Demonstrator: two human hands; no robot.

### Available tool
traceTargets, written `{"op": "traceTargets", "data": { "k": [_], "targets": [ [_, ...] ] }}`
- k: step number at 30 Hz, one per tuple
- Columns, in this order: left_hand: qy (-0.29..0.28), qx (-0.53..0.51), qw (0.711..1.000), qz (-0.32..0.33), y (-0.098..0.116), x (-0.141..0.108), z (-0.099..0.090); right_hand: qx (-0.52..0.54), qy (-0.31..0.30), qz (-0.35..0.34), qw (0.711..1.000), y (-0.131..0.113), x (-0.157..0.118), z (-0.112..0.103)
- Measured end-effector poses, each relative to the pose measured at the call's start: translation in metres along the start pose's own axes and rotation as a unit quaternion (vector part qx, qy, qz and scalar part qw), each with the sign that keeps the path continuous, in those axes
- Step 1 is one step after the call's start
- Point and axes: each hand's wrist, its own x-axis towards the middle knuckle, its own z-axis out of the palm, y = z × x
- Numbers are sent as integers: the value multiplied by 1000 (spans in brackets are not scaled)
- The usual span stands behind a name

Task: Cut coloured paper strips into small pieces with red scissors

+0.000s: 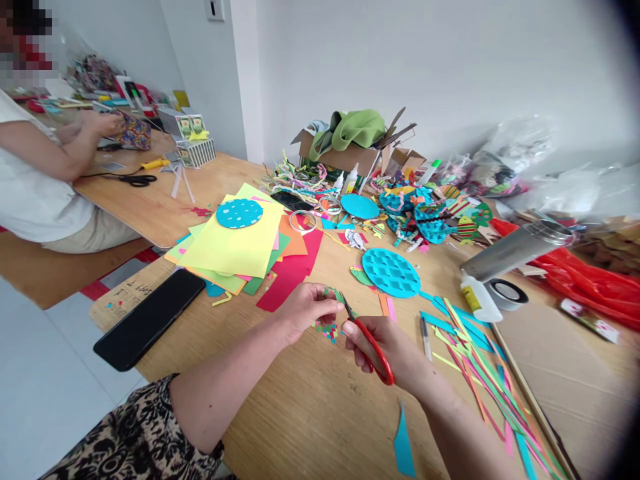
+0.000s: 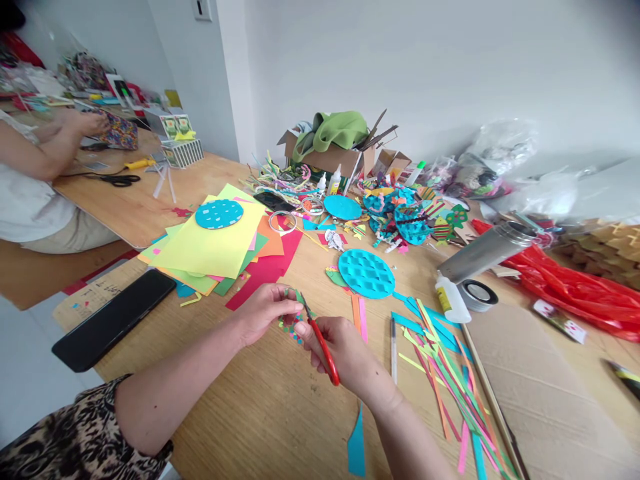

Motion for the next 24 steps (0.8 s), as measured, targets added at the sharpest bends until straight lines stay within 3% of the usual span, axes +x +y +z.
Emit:
{"op": "traceTargets", "data": {
  "k": [24],
  "targets": [
    [-2,-7,1000,8,0,0,-2,-22,-10,3,1000,4,2,-2]
  ]
}}
